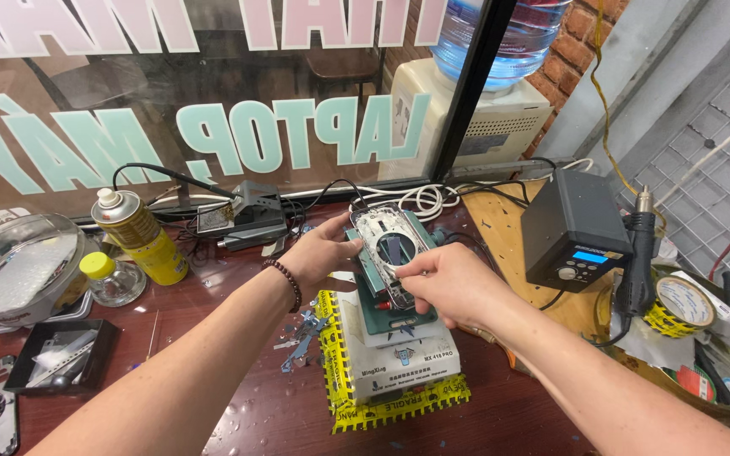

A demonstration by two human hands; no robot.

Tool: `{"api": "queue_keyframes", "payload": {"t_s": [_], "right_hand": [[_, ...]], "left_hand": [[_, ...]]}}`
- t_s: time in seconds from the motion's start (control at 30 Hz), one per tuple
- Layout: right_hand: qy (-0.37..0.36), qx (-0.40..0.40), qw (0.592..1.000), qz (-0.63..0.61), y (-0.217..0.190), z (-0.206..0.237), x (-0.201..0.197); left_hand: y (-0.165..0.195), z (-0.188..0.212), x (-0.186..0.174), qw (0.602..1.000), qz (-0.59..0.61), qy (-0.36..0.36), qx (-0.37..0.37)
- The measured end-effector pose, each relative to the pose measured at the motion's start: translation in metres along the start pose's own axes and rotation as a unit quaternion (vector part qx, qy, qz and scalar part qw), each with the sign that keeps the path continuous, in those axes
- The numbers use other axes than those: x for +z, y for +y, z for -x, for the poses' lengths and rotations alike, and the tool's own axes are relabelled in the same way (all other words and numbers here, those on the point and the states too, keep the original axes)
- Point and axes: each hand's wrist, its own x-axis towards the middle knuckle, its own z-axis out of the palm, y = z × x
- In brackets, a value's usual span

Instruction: The person works on a phone midframe clamped in a repair fixture on the workbench. They use a screwdriver on the frame, scrape at its edges, wipe it with a tissue, spray it with an aerosol can, and reposition the frame in the fixture while continuing to work on it by hand.

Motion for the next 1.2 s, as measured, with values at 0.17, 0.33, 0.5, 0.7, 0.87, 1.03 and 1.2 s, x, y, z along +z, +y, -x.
{"api": "queue_keyframes", "payload": {"t_s": [0.17, 0.33, 0.5, 0.7, 0.87, 1.03, 1.2], "right_hand": [[0.091, -0.041, 0.995, -0.029, 0.009, 0.0, -0.01], [0.179, -0.025, 0.978, -0.105, 0.044, 0.003, -0.032], [0.157, 0.002, 0.98, -0.121, 0.081, -0.008, -0.022], [0.176, -0.027, 0.969, -0.173, 0.114, -0.022, 0.003], [0.231, -0.032, 0.961, -0.146, 0.117, -0.052, 0.01], [0.089, 0.085, 0.908, -0.4, 0.114, -0.079, 0.009], [-0.003, 0.124, 0.851, -0.51, 0.116, -0.082, -0.002]], "left_hand": [[-0.002, -0.003, -0.001, 1.0, 0.015, -0.011, 0.0], [-0.007, -0.007, -0.004, 1.0, 0.024, -0.002, 0.0], [-0.007, -0.01, -0.005, 1.0, 0.008, 0.009, -0.001], [-0.007, -0.009, -0.006, 0.999, -0.02, 0.039, 0.003], [-0.007, -0.009, -0.003, 0.997, -0.018, 0.08, 0.005], [-0.022, 0.005, 0.003, 0.989, -0.032, 0.141, -0.013], [-0.046, 0.034, 0.02, 0.99, 0.018, 0.12, -0.077]]}}
